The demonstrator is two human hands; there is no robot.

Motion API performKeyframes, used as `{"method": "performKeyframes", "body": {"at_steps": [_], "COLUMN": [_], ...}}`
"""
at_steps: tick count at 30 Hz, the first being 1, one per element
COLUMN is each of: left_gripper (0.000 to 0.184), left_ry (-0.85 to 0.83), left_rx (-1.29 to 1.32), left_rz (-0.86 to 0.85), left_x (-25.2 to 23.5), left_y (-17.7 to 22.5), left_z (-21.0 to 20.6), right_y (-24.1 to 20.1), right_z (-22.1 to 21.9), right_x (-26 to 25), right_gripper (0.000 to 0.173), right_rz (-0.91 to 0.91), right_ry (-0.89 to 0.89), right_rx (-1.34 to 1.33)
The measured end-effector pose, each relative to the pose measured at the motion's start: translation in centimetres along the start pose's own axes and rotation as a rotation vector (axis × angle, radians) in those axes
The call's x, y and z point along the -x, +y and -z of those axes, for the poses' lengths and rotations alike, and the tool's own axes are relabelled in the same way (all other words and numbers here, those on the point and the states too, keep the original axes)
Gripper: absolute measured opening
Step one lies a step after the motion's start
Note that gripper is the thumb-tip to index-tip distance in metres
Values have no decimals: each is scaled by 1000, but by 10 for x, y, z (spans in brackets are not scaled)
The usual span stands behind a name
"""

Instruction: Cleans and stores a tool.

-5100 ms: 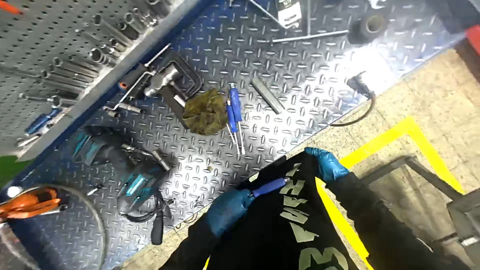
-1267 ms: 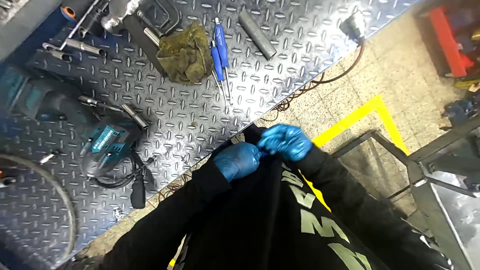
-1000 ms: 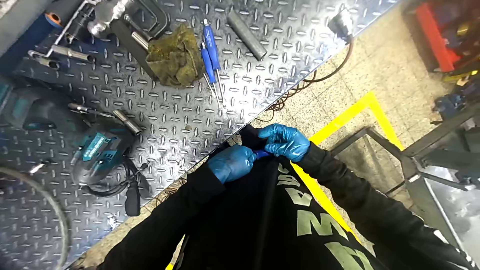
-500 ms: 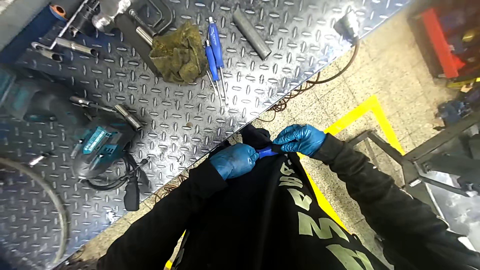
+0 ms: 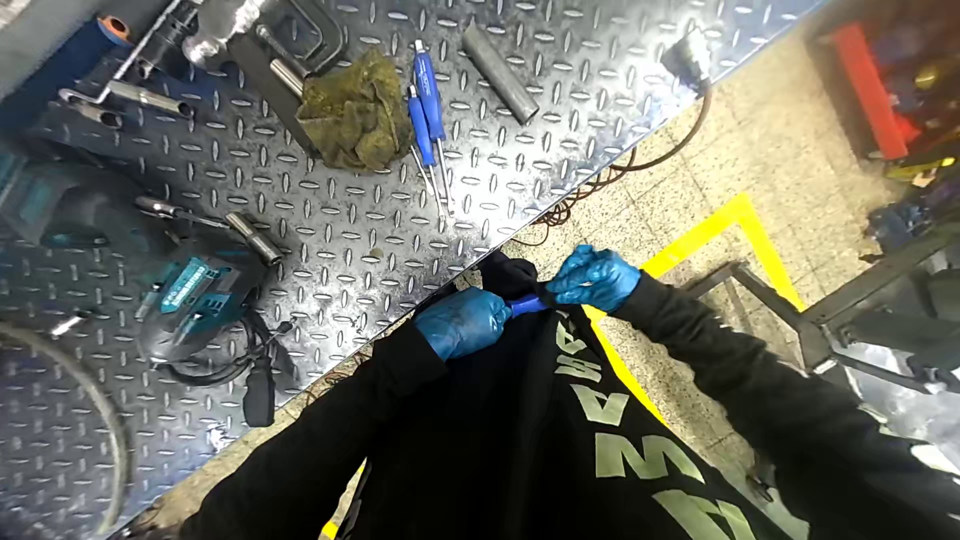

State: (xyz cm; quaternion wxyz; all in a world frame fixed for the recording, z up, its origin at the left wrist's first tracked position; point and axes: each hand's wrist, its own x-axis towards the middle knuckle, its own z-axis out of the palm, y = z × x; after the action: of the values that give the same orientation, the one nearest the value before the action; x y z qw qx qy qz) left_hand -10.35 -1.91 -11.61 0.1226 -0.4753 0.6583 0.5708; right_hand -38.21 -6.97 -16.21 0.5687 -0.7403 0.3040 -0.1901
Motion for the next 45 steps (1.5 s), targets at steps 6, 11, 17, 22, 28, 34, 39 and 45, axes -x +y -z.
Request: {"method": "performKeyframes", "body": {"at_steps": [6, 11, 17, 22, 28, 34, 39, 45], "left_gripper": [35, 36, 34, 24, 27, 30, 29, 29], "left_ry": [36, -49, 23, 38, 301, 268, 340, 399], "left_rx": [30, 24, 24, -8, -179, -280, -266, -251], "left_rz": [-7, 53, -29, -43, -2, 71, 13, -41], "left_x": [-1, 1, 5, 8, 24, 49, 46, 44], "left_y": [-7, -2, -9, -8, -1, 23, 17, 12], "left_z": [-11, -1, -16, -22, -23, 4, 1, 0], "right_y": [-11, -13, -3, -31, 67, 6, -6, -9], "right_z": [-13, -30, -2, -43, 51, 33, 13, -3], "right_x": [-13, -21, 8, -24, 54, 24, 20, 27], "right_gripper": [13, 8, 14, 9, 5, 10, 37, 31], "right_rz": [-3, 103, -25, 32, -158, -673, -576, -442], "right_ry": [-75, -3, -34, -70, -223, 268, 170, 256], "right_rx": [3, 43, 57, 21, 474, -119, -669, -760]}}
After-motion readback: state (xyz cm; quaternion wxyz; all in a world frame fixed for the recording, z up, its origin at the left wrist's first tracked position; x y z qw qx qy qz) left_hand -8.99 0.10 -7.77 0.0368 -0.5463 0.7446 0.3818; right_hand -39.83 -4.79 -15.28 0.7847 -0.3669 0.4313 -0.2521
